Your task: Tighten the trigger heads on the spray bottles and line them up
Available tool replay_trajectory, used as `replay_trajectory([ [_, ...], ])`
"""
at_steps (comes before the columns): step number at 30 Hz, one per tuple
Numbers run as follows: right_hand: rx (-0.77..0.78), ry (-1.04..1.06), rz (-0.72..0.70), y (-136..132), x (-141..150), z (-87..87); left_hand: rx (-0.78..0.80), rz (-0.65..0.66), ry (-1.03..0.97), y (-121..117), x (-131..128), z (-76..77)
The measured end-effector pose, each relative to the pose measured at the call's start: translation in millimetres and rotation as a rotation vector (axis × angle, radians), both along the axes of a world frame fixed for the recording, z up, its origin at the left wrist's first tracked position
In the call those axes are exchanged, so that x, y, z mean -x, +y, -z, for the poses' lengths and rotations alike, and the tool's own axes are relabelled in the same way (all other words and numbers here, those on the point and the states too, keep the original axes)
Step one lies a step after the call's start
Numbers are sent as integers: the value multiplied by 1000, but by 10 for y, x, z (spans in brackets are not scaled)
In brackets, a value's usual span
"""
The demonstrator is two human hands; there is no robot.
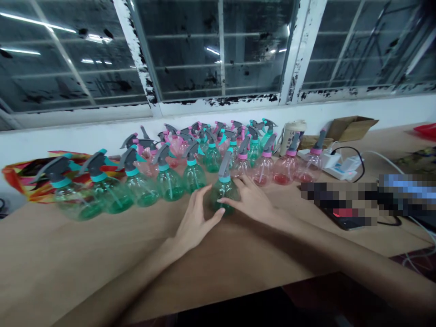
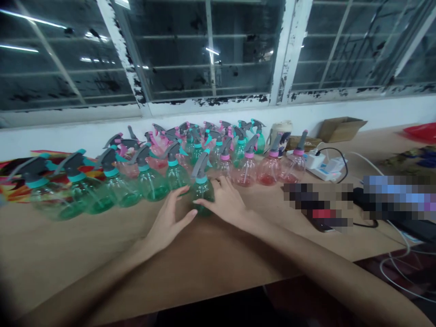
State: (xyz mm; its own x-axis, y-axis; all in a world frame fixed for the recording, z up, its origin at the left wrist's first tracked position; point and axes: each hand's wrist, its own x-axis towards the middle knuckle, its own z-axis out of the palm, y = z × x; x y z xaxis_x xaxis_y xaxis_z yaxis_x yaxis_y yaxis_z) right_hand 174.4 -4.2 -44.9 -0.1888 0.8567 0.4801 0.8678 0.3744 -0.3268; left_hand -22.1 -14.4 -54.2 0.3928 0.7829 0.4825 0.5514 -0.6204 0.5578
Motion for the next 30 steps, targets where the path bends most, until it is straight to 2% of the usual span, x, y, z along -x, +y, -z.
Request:
replay_trajectory([
  [5,83,-74,152,149,70,-94,-51,-113,197,-39,298,237],
  [9,106,-101,221,289,141,-141,-74,-129,242,-23,347,332],
  [18,99,-185,280,560,296,-211,-53,-127,253,-107,299,309],
  [30,88,-241,318,711,373,-261,62,-132,179,-129,330,304],
])
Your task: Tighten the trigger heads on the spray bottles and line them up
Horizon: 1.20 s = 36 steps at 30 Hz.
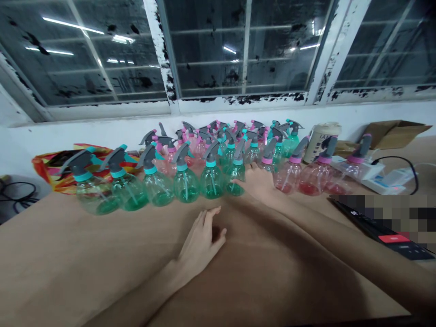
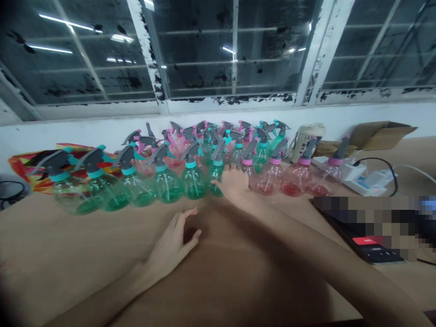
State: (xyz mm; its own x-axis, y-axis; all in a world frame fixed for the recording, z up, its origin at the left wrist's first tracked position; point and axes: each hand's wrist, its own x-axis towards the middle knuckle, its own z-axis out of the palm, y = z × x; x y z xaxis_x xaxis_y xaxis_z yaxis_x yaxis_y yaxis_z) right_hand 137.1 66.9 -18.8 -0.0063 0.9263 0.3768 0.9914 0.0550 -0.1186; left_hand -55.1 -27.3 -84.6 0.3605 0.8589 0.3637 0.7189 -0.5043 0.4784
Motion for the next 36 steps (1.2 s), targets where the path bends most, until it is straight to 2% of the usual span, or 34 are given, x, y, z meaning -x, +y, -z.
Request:
replay_trajectory([
  [5,-49,15,-33,-130,-94,38,41,-19,-25,17,25,21],
  [9,-195,96,-73,-329,-409,83,59,-34,-49,26,44,37],
  [12,-254,152,10,-379,-682,102,85,-40,-49,31,51,22],
  [16,-237,192,133,-267,-876,143,93,-53,-69,52,66,3],
  [21,-163,254,83,-63,-838,228,126,-79,-128,63,82,-12],
  [26,-68,267,124,22,-763,224,128,-71,-130,53,32,-61],
  [31,-37,251,126,-33,-756,193,90,-39,-149,52,-71,-116],
  [36,-37,240,89,-237,-754,178,120,-20,-210,104,-251,-235],
])
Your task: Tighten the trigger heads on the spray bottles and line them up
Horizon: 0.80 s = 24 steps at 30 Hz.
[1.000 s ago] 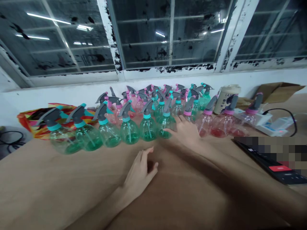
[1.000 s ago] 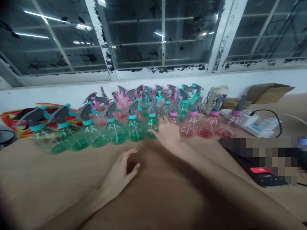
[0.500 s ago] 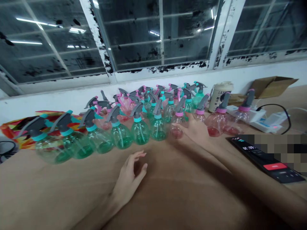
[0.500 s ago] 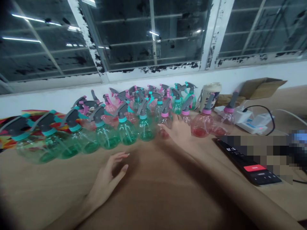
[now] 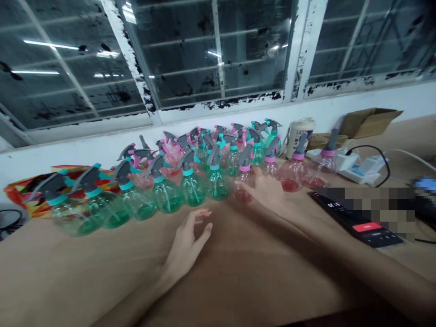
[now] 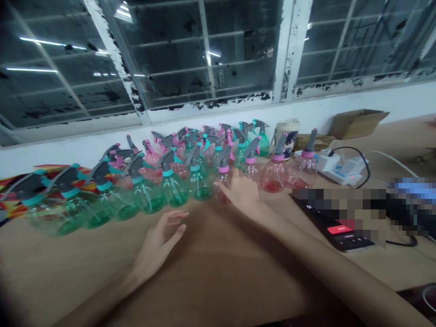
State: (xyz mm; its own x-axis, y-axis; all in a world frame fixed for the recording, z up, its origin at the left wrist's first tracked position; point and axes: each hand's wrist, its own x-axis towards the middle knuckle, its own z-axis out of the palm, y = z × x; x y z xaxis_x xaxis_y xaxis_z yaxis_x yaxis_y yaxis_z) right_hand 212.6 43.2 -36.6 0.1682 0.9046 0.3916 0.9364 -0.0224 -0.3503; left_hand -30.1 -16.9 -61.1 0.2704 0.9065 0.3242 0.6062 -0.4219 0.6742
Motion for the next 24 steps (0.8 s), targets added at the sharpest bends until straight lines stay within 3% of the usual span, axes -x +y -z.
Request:
replay_trajectory([
  [5,4,-18,-60,-314,41,-29,9,88,-161,163,-285,-184],
  [13,-47,-23,-283,-805,203,-13,23,211,-159,240,-634,-476],
  [18,-170,-23,-428,-951,320,3,-5,182,-192,128,-635,-507],
  [24,-290,-20,-538,-901,480,102,-13,204,-338,68,-519,-468],
])
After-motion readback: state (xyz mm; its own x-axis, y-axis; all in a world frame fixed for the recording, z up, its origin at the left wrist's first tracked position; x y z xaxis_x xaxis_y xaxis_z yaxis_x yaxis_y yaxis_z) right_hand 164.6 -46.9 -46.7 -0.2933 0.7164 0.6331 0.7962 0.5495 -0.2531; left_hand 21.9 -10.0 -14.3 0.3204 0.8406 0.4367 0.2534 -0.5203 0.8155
